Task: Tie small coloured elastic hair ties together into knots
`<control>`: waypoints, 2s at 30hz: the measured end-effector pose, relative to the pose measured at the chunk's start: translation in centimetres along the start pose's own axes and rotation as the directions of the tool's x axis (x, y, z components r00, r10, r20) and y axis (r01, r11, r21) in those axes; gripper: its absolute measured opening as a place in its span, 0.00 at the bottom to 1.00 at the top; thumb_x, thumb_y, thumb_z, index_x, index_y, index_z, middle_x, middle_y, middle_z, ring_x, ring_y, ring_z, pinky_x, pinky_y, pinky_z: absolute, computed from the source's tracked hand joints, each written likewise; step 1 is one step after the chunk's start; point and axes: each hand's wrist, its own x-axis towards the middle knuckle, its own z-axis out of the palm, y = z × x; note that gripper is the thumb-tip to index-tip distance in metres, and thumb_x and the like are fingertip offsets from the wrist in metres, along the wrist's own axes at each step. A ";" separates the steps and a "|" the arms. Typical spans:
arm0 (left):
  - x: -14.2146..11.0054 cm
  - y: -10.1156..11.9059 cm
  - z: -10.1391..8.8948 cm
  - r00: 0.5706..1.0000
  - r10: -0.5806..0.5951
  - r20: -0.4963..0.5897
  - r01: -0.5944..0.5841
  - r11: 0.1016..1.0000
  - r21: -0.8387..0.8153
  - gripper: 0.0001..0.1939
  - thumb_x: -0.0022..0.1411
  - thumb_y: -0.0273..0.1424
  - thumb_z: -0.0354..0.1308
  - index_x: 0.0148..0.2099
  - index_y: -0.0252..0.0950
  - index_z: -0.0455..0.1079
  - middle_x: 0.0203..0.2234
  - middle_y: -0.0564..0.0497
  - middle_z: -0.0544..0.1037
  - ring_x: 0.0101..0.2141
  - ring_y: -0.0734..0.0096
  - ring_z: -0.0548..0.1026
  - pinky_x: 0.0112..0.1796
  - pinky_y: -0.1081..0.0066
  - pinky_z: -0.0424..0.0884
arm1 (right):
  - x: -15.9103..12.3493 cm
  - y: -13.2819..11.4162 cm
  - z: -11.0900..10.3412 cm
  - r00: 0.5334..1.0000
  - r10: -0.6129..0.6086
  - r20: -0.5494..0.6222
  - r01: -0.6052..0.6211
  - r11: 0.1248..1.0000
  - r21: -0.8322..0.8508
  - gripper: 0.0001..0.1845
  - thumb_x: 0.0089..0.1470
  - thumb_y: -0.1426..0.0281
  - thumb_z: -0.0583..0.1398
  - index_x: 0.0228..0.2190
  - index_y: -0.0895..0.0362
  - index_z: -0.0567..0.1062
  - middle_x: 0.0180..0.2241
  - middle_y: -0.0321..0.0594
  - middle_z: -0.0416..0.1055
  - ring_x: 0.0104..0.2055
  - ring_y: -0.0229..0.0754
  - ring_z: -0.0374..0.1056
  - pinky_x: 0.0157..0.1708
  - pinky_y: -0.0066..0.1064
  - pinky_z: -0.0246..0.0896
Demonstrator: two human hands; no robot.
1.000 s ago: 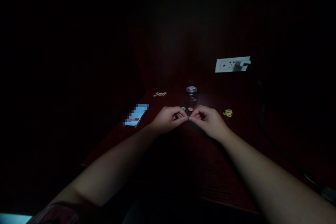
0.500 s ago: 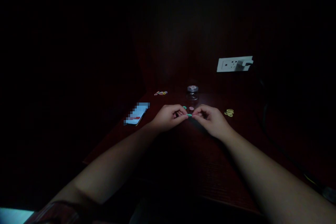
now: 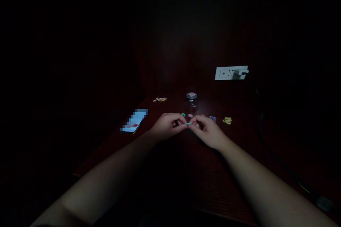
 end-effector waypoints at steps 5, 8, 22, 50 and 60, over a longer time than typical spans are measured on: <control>0.0 -0.2 0.0 1.000 0.017 0.007 -0.018 1.000 0.018 0.06 0.57 0.30 0.60 0.36 0.34 0.74 0.31 0.50 0.78 0.29 0.78 0.74 0.32 0.78 0.69 | -0.1 -0.1 0.1 0.999 0.031 -0.025 -0.029 0.996 0.090 0.10 0.54 0.63 0.59 0.33 0.57 0.72 0.26 0.38 0.68 0.28 0.39 0.62 0.30 0.30 0.60; 0.0 -0.3 0.0 1.000 0.016 0.010 -0.016 0.999 0.039 0.05 0.57 0.30 0.61 0.36 0.34 0.74 0.31 0.51 0.78 0.29 0.77 0.74 0.32 0.77 0.69 | 0.0 0.0 0.1 1.000 0.024 -0.013 -0.023 0.996 0.086 0.10 0.54 0.63 0.58 0.30 0.57 0.72 0.26 0.38 0.68 0.29 0.39 0.63 0.30 0.31 0.59; -0.1 -0.1 0.1 1.000 -0.008 -0.007 0.007 0.999 -0.051 0.10 0.55 0.32 0.62 0.39 0.32 0.73 0.35 0.47 0.78 0.30 0.77 0.75 0.32 0.77 0.71 | -0.1 0.1 0.0 0.999 0.011 -0.048 -0.008 0.998 0.063 0.10 0.55 0.63 0.59 0.30 0.58 0.73 0.26 0.38 0.69 0.28 0.39 0.63 0.28 0.30 0.58; 0.0 0.4 0.1 0.999 -0.035 0.019 0.035 0.999 -0.013 0.06 0.58 0.30 0.58 0.35 0.32 0.72 0.29 0.51 0.77 0.27 0.78 0.72 0.31 0.78 0.69 | -0.3 0.2 -0.1 1.000 -0.002 -0.030 0.003 0.998 0.055 0.11 0.54 0.62 0.59 0.31 0.58 0.73 0.25 0.37 0.66 0.27 0.38 0.60 0.29 0.30 0.59; 0.0 0.3 0.1 0.999 -0.023 0.033 0.024 1.000 -0.010 0.07 0.58 0.30 0.58 0.38 0.33 0.72 0.33 0.49 0.77 0.29 0.77 0.73 0.33 0.76 0.70 | -0.2 -0.4 -0.3 0.999 -0.027 -0.016 0.026 0.999 -0.044 0.13 0.54 0.61 0.58 0.27 0.57 0.74 0.20 0.35 0.64 0.25 0.38 0.60 0.30 0.31 0.60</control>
